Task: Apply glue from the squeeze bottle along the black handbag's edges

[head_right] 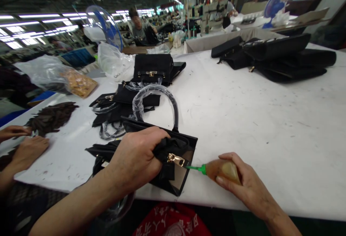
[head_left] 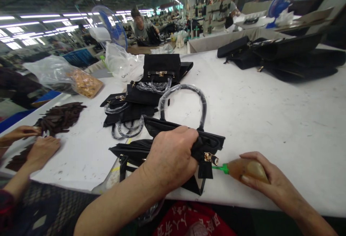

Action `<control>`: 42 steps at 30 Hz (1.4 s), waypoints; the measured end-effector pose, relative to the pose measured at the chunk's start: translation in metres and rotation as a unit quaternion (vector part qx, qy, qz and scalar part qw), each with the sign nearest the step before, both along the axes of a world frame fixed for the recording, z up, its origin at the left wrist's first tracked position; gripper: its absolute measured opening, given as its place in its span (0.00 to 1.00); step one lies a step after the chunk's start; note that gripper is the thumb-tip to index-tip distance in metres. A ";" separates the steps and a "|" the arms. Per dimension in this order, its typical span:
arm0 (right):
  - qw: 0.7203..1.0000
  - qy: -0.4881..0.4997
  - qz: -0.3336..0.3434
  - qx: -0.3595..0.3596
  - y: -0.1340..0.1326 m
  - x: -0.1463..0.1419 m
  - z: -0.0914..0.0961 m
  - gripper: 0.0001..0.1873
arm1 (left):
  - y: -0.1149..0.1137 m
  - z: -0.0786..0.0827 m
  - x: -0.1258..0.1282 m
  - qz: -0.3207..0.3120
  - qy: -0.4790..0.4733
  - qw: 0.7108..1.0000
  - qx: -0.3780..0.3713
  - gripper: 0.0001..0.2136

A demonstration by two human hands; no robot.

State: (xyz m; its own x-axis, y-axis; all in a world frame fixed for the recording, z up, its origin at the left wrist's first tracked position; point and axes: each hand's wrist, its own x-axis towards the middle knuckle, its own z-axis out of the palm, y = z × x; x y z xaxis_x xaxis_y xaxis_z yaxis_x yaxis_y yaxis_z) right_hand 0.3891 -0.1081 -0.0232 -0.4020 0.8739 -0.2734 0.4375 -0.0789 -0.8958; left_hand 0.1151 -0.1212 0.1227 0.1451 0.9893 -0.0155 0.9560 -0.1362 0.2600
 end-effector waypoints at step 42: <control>0.996 -0.046 0.046 0.053 -0.045 0.004 -0.015 0.24 | -0.018 0.000 0.000 0.005 -0.039 0.999 0.024 0.10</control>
